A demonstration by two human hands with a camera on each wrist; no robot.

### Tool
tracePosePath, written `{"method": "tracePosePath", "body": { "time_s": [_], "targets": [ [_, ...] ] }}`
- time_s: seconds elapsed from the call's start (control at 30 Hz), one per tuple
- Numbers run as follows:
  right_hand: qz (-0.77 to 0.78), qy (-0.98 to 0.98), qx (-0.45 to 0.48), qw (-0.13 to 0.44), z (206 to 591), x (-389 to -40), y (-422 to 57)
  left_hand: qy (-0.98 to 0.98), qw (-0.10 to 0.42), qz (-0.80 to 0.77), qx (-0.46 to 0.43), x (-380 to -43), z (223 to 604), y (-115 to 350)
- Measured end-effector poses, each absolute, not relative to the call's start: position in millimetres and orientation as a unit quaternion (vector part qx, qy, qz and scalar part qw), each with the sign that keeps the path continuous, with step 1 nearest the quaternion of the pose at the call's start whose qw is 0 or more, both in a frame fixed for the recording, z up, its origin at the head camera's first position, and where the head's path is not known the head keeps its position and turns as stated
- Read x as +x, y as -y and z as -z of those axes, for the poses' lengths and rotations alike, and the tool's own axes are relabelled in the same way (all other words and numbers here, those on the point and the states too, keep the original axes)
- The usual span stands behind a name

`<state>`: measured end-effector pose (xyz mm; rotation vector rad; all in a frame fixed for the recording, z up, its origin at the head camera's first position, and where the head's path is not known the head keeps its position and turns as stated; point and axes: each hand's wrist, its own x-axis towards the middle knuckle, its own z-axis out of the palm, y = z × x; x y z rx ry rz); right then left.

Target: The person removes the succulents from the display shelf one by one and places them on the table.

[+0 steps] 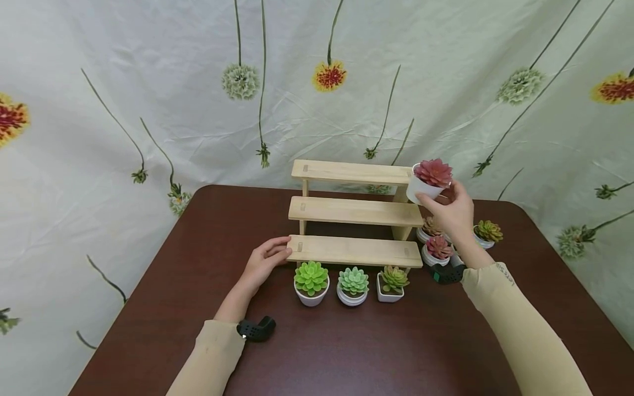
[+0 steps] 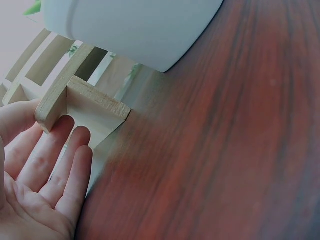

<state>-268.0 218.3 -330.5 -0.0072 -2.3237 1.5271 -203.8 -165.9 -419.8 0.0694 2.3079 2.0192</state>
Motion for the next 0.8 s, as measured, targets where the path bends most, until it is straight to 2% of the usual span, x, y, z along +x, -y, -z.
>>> {"method": "tracePosePath", "body": {
  "time_s": [0.17,0.33,0.63,0.73,0.8],
  "targets": [
    [-0.544,0.814,-0.008,0.202,345.4,-267.5,-244.0,-0.754,0.037,-0.656,0.024,-204.7,420.0,165.5],
    [-0.537,0.816,-0.037,0.212,379.1,-281.3,-283.1,-0.754,0.038,-0.656,0.021,-204.5,420.0,165.9],
    [-0.508,0.83,-0.124,0.195,353.9,-234.4,-283.4,-0.755,0.037,-0.655,0.02,-204.0,419.8,166.0],
    [-0.499,0.832,-0.153,0.189,361.8,-230.8,-295.3,-0.753,0.036,-0.657,0.023,-208.2,428.2,167.7],
    [-0.5,0.828,-0.157,0.197,382.5,-238.3,-315.1,-0.751,0.033,-0.659,0.025,-211.8,436.0,169.4]
  ]
}}
